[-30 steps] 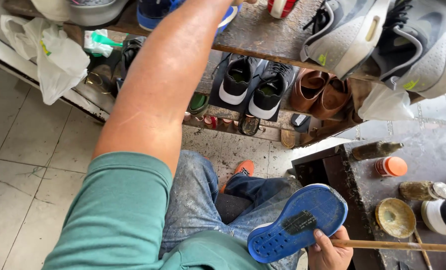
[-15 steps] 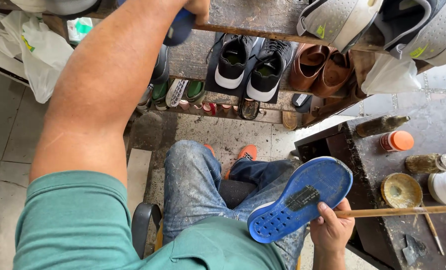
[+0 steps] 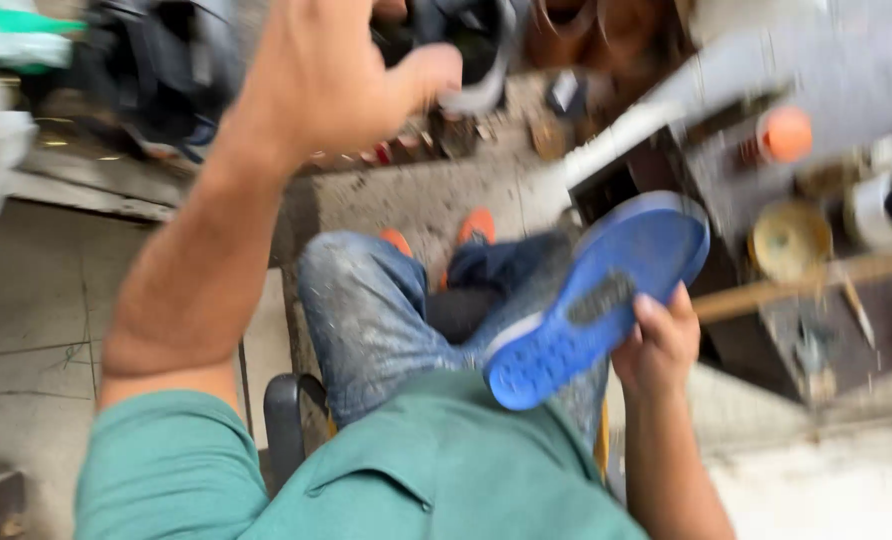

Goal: Apply adhesive to shoe soles and uppers using a brush for repair

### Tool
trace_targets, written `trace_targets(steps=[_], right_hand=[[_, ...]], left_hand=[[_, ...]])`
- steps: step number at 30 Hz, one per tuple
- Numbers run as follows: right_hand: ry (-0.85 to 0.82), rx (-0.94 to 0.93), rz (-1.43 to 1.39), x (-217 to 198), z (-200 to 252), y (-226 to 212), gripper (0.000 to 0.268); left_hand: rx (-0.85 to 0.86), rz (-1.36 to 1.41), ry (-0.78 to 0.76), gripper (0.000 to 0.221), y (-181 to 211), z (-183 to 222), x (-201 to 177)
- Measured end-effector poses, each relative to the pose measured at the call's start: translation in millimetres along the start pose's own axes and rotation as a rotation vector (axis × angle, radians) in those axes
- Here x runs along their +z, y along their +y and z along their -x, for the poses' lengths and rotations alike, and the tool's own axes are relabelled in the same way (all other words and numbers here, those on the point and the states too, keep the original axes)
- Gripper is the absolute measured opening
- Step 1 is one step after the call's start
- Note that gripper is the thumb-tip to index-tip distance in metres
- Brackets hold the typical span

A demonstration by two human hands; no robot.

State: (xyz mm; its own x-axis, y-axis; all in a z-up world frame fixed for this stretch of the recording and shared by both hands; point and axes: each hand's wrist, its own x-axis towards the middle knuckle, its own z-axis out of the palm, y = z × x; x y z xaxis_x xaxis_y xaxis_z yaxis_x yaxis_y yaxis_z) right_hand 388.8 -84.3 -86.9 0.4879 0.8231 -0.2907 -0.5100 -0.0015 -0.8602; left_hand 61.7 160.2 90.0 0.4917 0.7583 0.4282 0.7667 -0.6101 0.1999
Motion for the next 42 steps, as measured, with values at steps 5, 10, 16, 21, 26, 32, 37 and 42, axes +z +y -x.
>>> trace_targets(steps=[5,10,16,21,26,32,37,42], right_hand=[[-0.085,-0.018,-0.132,18.5,-8.2,28.1,0.026],[-0.058,-0.057,-0.016,14.6,-11.8,44.9,0.033],[0.142,-0.106,0.059,-36.3,-20.6,-10.5,0.030],[0.162,-0.530,0.223,-89.0,-31.9,-58.8,0.056],[0.090,-0.687,0.474,-105.7,-34.3,-120.6,0.018],[0.052,-0.660,0.802,-112.6,-94.3,-135.8,0.019],[0.008,-0.606,0.934,-136.5,-138.2,-121.7,0.023],[-0.029,-0.465,1.064,-139.8,-148.0,-121.4,0.023]], left_hand=[[-0.177,1.448,-0.856,0.138,62.3,99.1,122.0],[-0.329,2.128,-0.767,0.104,117.7,153.9,217.4],[-0.541,2.276,-0.716,0.083,120.2,177.8,240.8],[-0.712,2.361,-0.695,0.075,119.9,197.6,248.3],[-0.808,2.553,-0.575,0.067,117.0,193.7,213.3],[-0.650,2.488,-0.588,0.066,108.4,192.5,189.5],[-0.838,2.587,-0.546,0.040,112.6,194.9,182.6],[-0.843,2.487,-0.518,0.038,117.2,206.9,182.9]])
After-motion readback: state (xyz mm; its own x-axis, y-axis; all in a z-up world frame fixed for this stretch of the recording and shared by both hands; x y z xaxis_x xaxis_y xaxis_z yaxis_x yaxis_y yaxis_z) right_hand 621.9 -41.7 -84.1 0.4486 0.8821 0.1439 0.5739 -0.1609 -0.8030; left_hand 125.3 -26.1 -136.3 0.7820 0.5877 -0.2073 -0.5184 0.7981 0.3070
